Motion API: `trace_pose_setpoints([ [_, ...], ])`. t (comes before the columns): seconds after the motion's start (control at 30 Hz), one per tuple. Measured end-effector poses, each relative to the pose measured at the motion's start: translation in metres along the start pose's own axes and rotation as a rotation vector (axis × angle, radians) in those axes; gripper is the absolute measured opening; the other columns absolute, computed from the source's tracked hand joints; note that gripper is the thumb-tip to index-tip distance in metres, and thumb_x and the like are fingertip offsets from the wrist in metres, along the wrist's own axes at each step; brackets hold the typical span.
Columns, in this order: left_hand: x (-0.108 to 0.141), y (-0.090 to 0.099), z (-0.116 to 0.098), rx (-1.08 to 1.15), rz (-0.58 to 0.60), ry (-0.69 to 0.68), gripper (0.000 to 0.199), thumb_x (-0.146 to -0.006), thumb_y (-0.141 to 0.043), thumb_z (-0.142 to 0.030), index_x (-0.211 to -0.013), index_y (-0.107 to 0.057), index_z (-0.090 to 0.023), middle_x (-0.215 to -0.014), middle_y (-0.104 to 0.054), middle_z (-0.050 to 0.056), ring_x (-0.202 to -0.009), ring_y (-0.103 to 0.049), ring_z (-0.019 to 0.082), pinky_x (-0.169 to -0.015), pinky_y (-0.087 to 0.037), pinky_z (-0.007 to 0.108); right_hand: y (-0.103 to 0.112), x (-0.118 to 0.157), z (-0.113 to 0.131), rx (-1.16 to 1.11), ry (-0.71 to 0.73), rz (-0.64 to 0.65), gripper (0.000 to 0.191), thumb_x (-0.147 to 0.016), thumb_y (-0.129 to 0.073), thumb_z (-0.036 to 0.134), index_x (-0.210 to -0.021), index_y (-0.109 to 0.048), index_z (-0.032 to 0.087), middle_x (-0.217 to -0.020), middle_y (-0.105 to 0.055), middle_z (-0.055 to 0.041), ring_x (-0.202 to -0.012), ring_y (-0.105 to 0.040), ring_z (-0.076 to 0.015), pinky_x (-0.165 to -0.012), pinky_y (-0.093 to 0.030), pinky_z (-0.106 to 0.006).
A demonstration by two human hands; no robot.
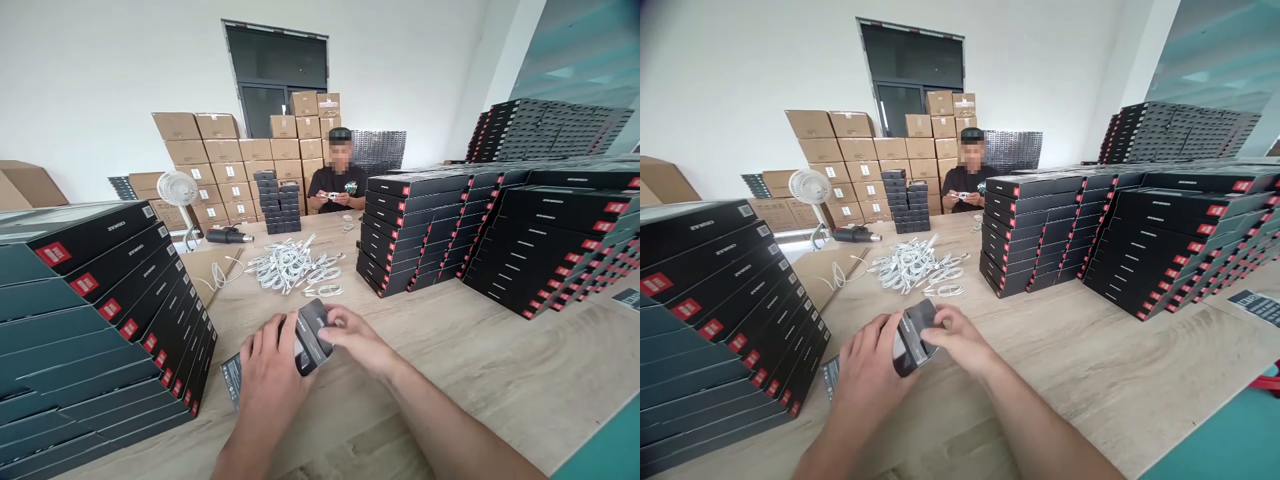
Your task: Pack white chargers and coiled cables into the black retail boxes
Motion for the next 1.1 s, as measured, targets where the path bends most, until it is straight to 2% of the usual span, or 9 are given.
trace_pose_setpoints([
  [0.13, 0.000, -0.016, 0.023, -0.045, 0.145, 0.188, 0.073, -0.073, -0.070, -0.037, -0.140, -0.047, -0.018, -0.136, -0.057, 0.017, -0.121, -0.053, 0.037, -0.101, -0.038, 0.053, 0.064, -0.016, 0.000, -0.408, -0.095, -0.260, 0.028, -0.066, -0.085, 0.033, -0.075, -0.060, 0.022, -0.111, -0.072, -0.0029, -0.090, -0.069, -0.0197, -0.071, -0.055, -0.030],
  [0.23, -0.001, -0.018, 0.044, -0.088, 0.093, 0.296, 0.068, -0.076, -0.067, -0.037, -0.136, -0.049, -0.010, -0.145, -0.048, 0.024, -0.130, -0.046, 0.042, -0.109, -0.029, 0.062, 0.094, -0.021, -0.009, -0.430, -0.221, -0.329, 0.017, -0.072, -0.080, 0.027, -0.081, -0.066, 0.021, -0.086, -0.075, -0.0029, -0.071, -0.069, -0.0158, -0.058, -0.053, -0.025],
  [0.33, -0.004, -0.006, 0.049, 0.153, -0.067, 0.293, 0.060, -0.086, -0.057, -0.035, -0.140, -0.044, -0.014, -0.152, -0.039, 0.021, -0.138, -0.041, 0.037, -0.115, -0.028, 0.057, 0.073, -0.017, -0.027, -0.293, -0.397, -0.084, 0.017, -0.076, -0.077, 0.030, -0.085, -0.070, 0.017, -0.089, -0.076, -0.0071, -0.074, -0.070, -0.0179, -0.057, -0.054, -0.025],
  [0.43, -0.002, -0.010, 0.031, 0.594, 0.063, 0.187, 0.046, -0.092, -0.049, -0.033, -0.138, -0.047, -0.025, -0.150, -0.045, 0.012, -0.137, -0.046, 0.026, -0.111, -0.040, 0.045, 0.040, -0.013, -0.039, 0.107, -0.344, 0.174, 0.027, -0.080, -0.071, 0.044, -0.082, -0.072, 0.017, -0.087, -0.076, -0.0080, -0.080, -0.072, -0.0236, -0.062, -0.057, -0.031],
  [0.57, 0.019, -0.032, -0.011, 0.788, 0.515, -0.049, 0.048, -0.080, -0.059, -0.019, -0.128, -0.060, -0.028, -0.156, -0.041, 0.006, -0.146, -0.034, 0.026, -0.119, -0.031, 0.046, 0.039, -0.035, -0.020, 0.746, 0.093, -0.019, 0.023, -0.086, -0.063, 0.038, -0.090, -0.076, 0.019, -0.099, -0.075, -0.0091, -0.099, -0.068, -0.0275, -0.091, -0.052, -0.041],
  [0.7, 0.027, -0.034, -0.018, 0.736, 0.568, -0.097, 0.049, -0.071, -0.061, -0.010, -0.118, -0.064, -0.025, -0.150, -0.050, 0.009, -0.143, -0.038, 0.027, -0.119, -0.032, 0.046, 0.042, -0.072, -0.016, 0.871, 0.169, -0.120, 0.029, -0.077, -0.069, 0.016, -0.105, -0.074, 0.022, -0.133, -0.064, -0.0112, -0.134, -0.046, -0.0306, -0.114, -0.030, -0.048],
  [0.83, 0.020, -0.019, -0.008, 0.681, 0.477, -0.089, 0.034, -0.075, -0.055, -0.007, -0.102, -0.065, -0.025, -0.149, -0.050, 0.008, -0.144, -0.037, 0.026, -0.115, -0.036, 0.047, 0.038, -0.095, -0.030, 0.885, 0.130, -0.135, 0.018, -0.071, -0.075, 0.013, -0.085, -0.075, 0.022, -0.124, -0.068, -0.0095, -0.129, -0.048, -0.0318, -0.111, -0.029, -0.049],
  [0.97, 0.020, -0.017, -0.007, 0.608, 0.587, -0.157, 0.027, -0.073, -0.059, -0.005, -0.085, -0.073, -0.025, -0.160, -0.037, 0.002, -0.152, -0.017, 0.030, -0.120, -0.025, 0.054, 0.044, -0.088, -0.042, 0.800, 0.099, -0.239, 0.002, -0.082, -0.067, 0.023, -0.081, -0.068, 0.022, -0.108, -0.072, -0.0094, -0.116, -0.057, -0.0276, -0.104, -0.038, -0.042],
  [1.1, 0.024, -0.024, -0.006, 0.568, 0.707, -0.163, 0.026, -0.068, -0.072, -0.015, -0.088, -0.079, -0.031, -0.158, -0.040, 0.002, -0.152, -0.020, 0.033, -0.120, -0.021, 0.056, 0.057, -0.067, -0.055, 0.606, 0.063, -0.367, 0.039, -0.098, -0.032, 0.048, -0.090, -0.060, 0.021, -0.099, -0.072, -0.0104, -0.078, -0.068, -0.0212, -0.073, -0.052, -0.034],
])
Point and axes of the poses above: each hand's wrist, its own x-axis away from the middle knuckle, its own y-axis out of the back of the hand, z = x × y, the point moved 7 cm from there along -x, towards the middle knuckle
